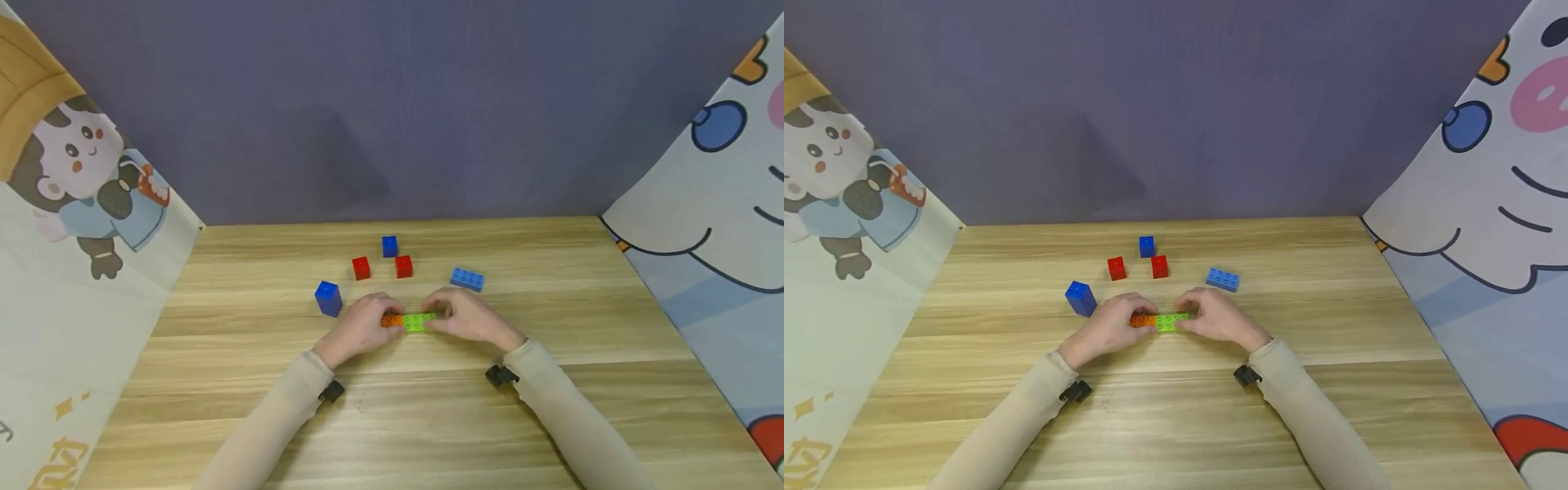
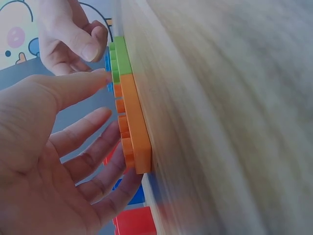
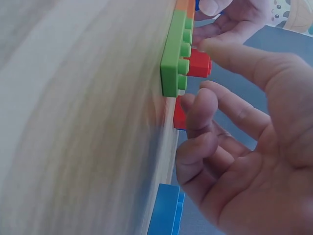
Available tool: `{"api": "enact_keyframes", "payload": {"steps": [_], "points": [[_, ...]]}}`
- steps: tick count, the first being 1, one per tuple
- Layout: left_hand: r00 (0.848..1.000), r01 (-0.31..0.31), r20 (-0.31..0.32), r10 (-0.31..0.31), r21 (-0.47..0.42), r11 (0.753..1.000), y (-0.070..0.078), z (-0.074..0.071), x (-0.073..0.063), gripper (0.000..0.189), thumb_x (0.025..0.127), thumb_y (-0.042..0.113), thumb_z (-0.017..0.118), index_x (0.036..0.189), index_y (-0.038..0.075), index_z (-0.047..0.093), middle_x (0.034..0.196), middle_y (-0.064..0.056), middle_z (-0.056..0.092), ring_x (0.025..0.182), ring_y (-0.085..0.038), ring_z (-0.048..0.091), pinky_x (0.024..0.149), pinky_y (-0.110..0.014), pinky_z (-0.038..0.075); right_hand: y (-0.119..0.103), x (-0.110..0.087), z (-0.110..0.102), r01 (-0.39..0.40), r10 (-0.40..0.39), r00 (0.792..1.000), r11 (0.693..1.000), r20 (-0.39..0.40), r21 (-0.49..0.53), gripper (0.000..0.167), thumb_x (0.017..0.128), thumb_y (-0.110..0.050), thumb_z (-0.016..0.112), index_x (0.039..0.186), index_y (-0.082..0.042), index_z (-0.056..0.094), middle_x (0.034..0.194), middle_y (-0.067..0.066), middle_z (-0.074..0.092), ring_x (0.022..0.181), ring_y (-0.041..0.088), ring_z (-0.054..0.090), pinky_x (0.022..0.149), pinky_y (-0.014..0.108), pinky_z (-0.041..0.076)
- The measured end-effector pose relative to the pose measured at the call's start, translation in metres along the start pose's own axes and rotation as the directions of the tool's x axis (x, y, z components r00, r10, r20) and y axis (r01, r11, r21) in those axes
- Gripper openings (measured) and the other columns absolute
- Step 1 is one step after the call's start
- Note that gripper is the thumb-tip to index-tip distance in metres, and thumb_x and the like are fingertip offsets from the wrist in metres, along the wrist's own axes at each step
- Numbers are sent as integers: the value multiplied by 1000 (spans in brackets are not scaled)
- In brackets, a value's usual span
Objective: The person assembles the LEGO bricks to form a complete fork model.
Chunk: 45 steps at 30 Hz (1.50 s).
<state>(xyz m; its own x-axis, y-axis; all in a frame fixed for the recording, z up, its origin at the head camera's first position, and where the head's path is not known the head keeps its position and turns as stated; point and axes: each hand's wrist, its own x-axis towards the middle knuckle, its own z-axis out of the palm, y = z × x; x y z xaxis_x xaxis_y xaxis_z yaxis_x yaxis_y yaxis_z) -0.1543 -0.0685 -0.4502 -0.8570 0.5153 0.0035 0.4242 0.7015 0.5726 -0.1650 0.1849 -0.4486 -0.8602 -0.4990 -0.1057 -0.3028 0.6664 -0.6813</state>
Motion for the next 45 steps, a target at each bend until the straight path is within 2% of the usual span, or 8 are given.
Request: {"api": "enact_keyframes", "payload": {"steps": [10,15,20,23,27,37,45], "points": [[1000,4,3,-4,-10,1000,-1,0,-3,32,95,26,82,124,13,78,122,-3,76,109,-20,69,98,-42,57,-4,8,-8,23,-22,999,998,-28,55,38,99,-29,78,129,-7,74,118,10,78,70,11,65,58,29,55],[1000,9,-8,-9,-38,999,-2,-1,-4,33,95,26,82,124,12,77,124,-4,76,114,-23,70,102,-44,57,-7,17,-14,10,-6,998,998,-62,68,37,99,-29,78,129,-7,74,124,11,77,81,13,70,65,31,59],[1000,4,-17,-4,-44,999,-2,-1,-5,32,95,26,82,124,12,77,124,-4,76,116,-23,70,104,-44,57,-6,24,-18,-6,15,995,996,-96,94,39,100,-29,76,131,-6,72,126,12,76,92,22,73,69,32,61],[1000,5,-18,-6,-43,999,-1,-2,-6,32,95,26,82,124,12,77,124,-4,76,116,-23,70,104,-44,57,-5,28,-20,-18,32,992,993,-120,116,42,100,-29,77,134,-6,71,131,13,74,105,27,74,76,34,63],[1000,11,-10,-11,-33,999,0,-2,-6,32,96,27,82,124,13,77,124,-3,76,117,-23,70,104,-44,56,-2,34,-22,-18,39,988,990,-149,142,44,99,-26,77,136,-4,69,135,17,72,113,33,73,85,41,65],[1000,12,-2,-12,-39,999,0,-1,-8,33,95,26,83,125,12,77,125,-4,76,115,-23,70,104,-44,56,1,54,-23,10,24,978,987,-206,163,39,98,-16,77,134,-3,69,134,17,73,116,34,74,94,48,63],[1000,6,0,-6,-34,999,0,0,-7,35,94,26,83,125,10,77,126,-5,76,119,-25,69,107,-45,54,0,66,-23,-3,35,978,988,-205,154,43,98,-19,77,137,-5,67,139,16,71,120,35,72,98,53,61]]}}
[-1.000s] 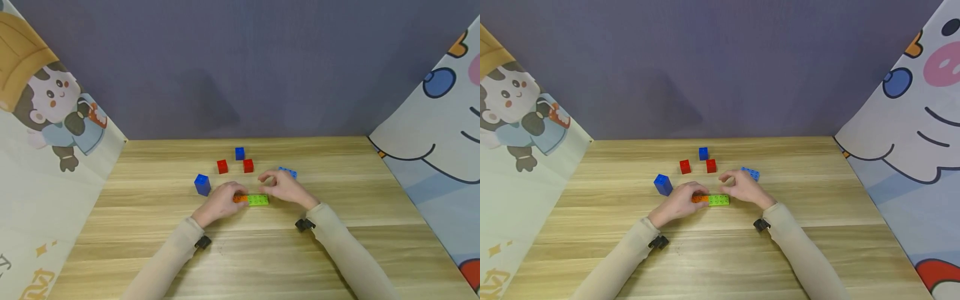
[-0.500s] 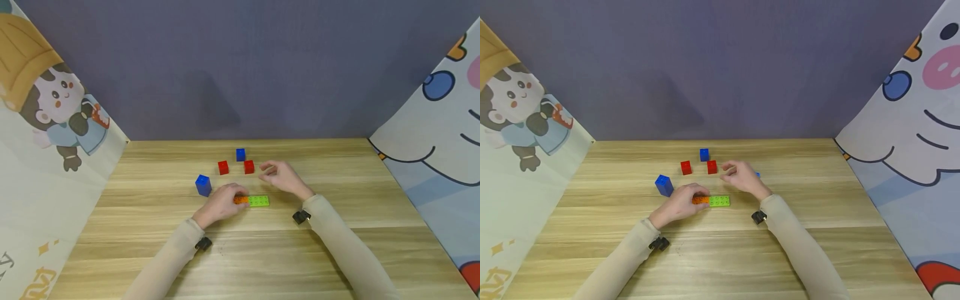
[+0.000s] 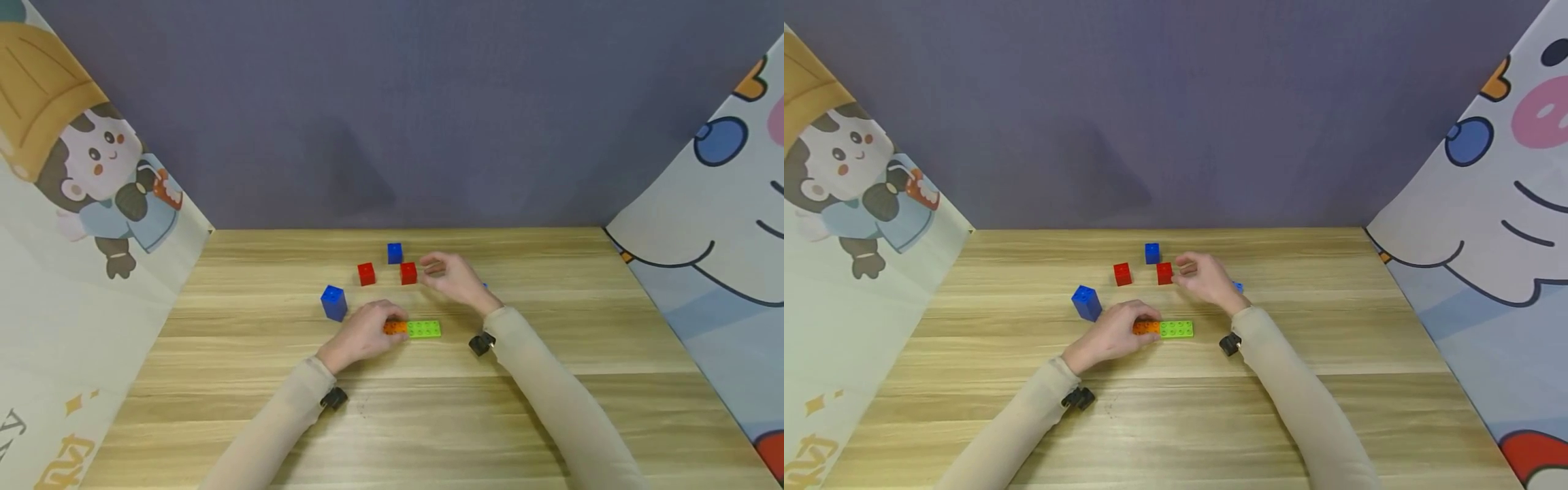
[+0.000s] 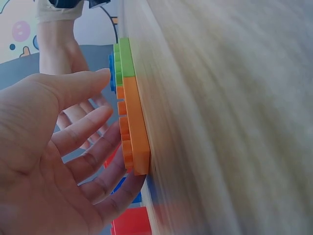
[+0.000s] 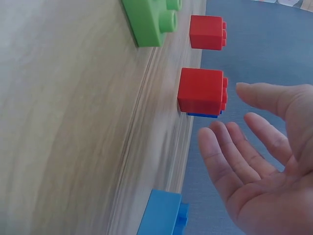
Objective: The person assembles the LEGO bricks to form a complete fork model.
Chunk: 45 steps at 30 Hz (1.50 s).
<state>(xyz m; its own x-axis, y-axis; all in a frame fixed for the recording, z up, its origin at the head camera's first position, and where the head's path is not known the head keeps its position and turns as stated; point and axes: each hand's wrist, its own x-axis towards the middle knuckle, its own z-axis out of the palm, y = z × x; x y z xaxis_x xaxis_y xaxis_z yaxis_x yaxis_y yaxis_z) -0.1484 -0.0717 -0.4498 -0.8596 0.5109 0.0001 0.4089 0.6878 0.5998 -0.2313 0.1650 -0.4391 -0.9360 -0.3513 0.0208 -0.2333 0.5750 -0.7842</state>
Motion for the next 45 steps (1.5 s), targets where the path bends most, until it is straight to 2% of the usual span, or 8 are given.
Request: {"api": "enact_keyframes", "payload": {"steps": [9,24,37,45], "points": [[1000,-9,26,8,51,999,1,2,3,37,95,29,81,127,13,76,127,-4,76,120,-25,69,109,-45,53,0,9,5,-7,7,1000,1000,11,13,46,99,-16,77,141,-3,65,140,18,70,123,37,71,102,54,59],[999,-10,33,6,113,994,5,7,7,37,95,31,82,126,13,77,124,-3,76,115,-22,68,104,-41,56,2,18,13,-48,47,999,999,26,22,45,99,-13,77,142,-6,64,141,19,68,123,38,70,103,52,59],[999,-5,32,1,125,992,6,7,8,36,94,29,83,124,11,78,122,-5,76,115,-25,67,104,-43,55,5,22,18,-44,43,999,999,18,27,40,99,-13,76,138,-6,67,139,18,70,122,38,71,103,52,59],[999,-5,38,-1,156,988,5,7,9,38,94,30,83,126,11,77,125,-6,75,117,-26,67,105,-43,55,4,17,15,-44,44,999,999,7,32,40,99,-13,77,136,-5,67,138,18,70,121,37,71,102,51,60]]}}
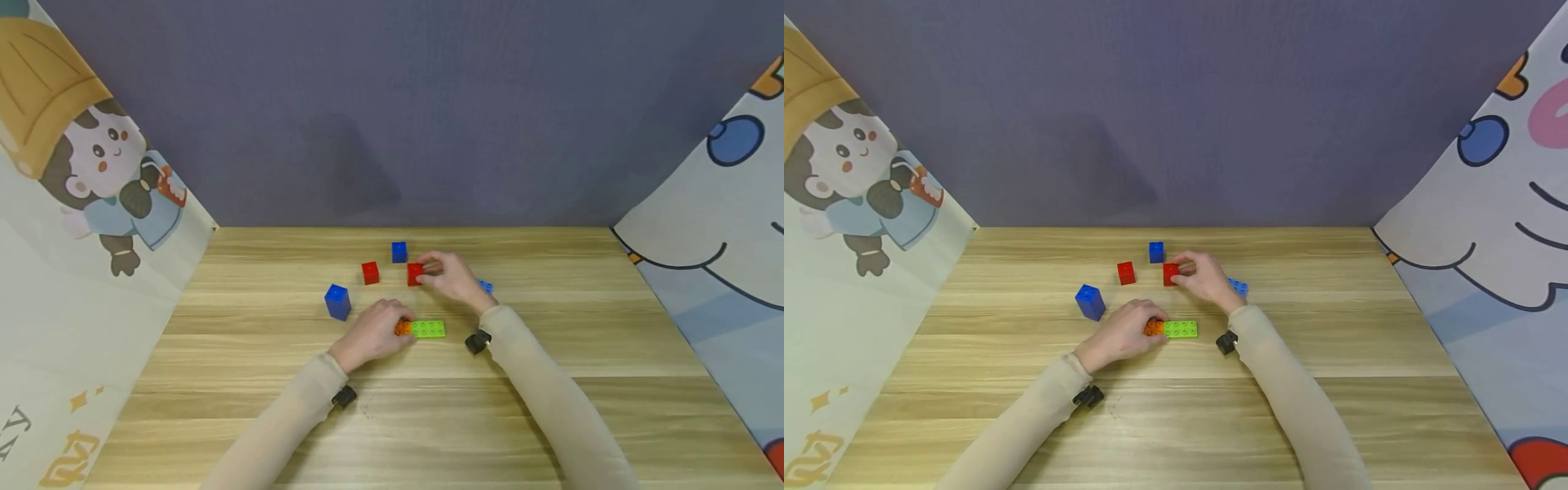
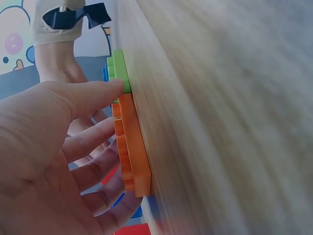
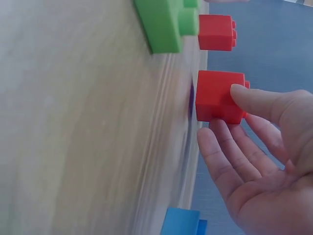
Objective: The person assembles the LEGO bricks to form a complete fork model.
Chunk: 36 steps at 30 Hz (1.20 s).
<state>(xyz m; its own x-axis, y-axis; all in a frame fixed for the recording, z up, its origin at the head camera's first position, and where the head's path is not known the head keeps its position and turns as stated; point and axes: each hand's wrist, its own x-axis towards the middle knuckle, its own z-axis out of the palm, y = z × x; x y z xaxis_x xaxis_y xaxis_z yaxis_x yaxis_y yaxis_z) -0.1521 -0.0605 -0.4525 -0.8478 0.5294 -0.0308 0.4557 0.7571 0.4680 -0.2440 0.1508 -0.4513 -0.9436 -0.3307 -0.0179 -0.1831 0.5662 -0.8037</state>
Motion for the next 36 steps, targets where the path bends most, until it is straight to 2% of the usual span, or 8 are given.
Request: {"api": "enact_keyframes", "payload": {"steps": [11,25,36], "points": [[1000,7,4,-7,6,1000,0,2,1,37,95,29,83,127,11,77,126,-5,74,118,-26,66,106,-43,55,-1,-20,-6,44,-44,999,999,-13,-1,40,96,-15,80,133,-4,69,135,17,72,116,35,74,98,49,62],[1000,12,10,-12,19,1000,2,1,1,37,95,29,82,128,11,77,128,-6,74,123,-28,66,110,-44,54,-6,-54,-11,28,-28,1000,1000,13,-2,38,99,-22,78,134,-12,70,132,12,74,114,30,75,92,45,64],[1000,24,13,-24,10,1000,3,2,1,38,95,29,82,127,9,77,128,-7,74,121,-28,67,108,-43,55,-3,-74,-13,80,-80,997,996,-12,32,39,97,-15,80,133,-4,69,130,17,73,110,32,76,92,40,65]]}}
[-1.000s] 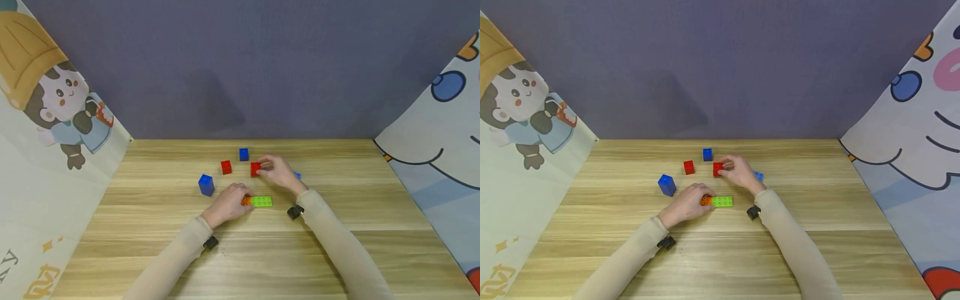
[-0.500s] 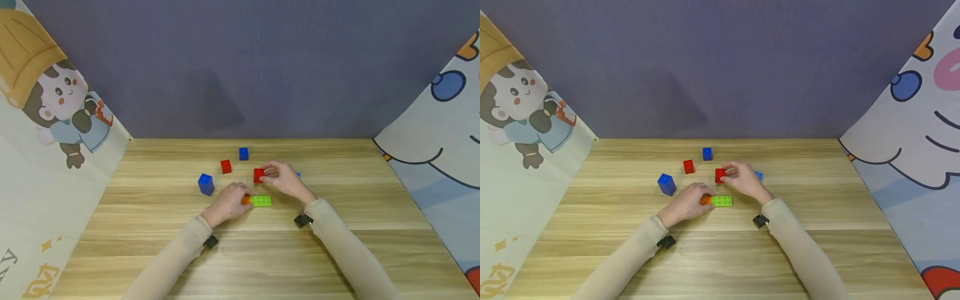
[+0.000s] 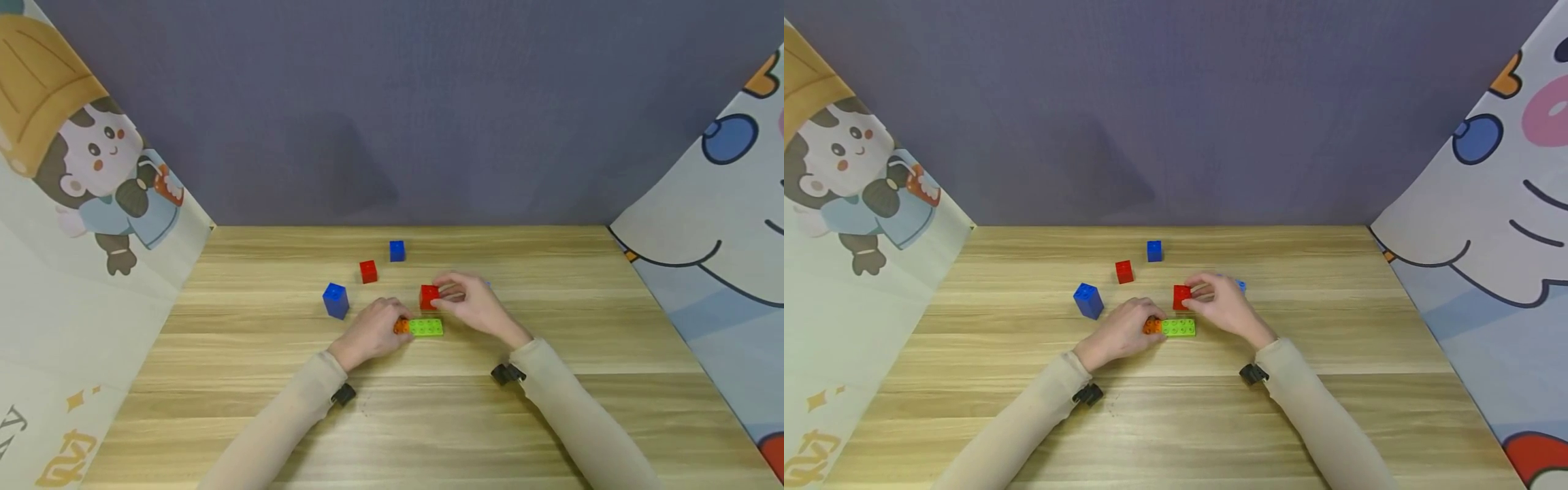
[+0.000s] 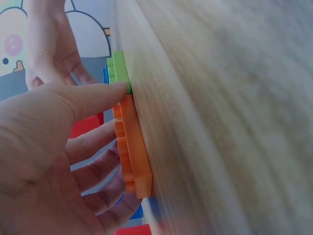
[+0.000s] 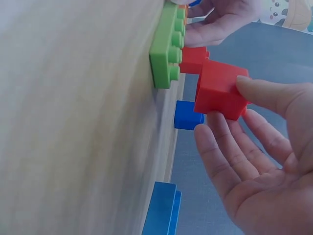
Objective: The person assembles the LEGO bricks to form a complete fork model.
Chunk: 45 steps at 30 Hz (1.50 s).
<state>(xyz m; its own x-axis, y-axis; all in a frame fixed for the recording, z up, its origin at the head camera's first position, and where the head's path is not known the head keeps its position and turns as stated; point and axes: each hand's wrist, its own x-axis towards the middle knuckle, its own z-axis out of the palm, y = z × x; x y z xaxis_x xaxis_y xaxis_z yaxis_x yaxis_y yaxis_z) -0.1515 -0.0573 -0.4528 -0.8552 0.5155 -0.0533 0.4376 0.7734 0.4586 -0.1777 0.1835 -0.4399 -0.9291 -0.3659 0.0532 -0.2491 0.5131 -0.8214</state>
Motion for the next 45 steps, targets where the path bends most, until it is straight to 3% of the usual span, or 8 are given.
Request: {"api": "enact_keyframes", "payload": {"steps": [15,29,45], "points": [[1000,3,-9,-3,4,1000,-1,1,0,37,96,29,82,127,11,78,129,-6,74,122,-28,66,107,-43,55,8,-27,-1,-31,32,999,999,13,-19,38,95,-13,81,130,-4,71,123,16,77,106,29,78,88,38,66],[1000,-3,-6,3,14,1000,0,0,1,36,96,29,82,127,10,77,128,-6,74,119,-27,66,106,-42,55,12,-34,3,-33,32,999,999,35,13,36,93,-15,84,126,-6,73,116,15,78,99,25,79,83,29,65],[1000,13,1,-13,-1,1000,1,0,0,36,96,27,81,127,9,77,128,-6,74,120,-27,68,106,-43,56,11,-34,8,52,-51,999,997,16,-63,30,92,-14,85,120,-13,78,118,5,79,100,18,78,88,35,65]]}}
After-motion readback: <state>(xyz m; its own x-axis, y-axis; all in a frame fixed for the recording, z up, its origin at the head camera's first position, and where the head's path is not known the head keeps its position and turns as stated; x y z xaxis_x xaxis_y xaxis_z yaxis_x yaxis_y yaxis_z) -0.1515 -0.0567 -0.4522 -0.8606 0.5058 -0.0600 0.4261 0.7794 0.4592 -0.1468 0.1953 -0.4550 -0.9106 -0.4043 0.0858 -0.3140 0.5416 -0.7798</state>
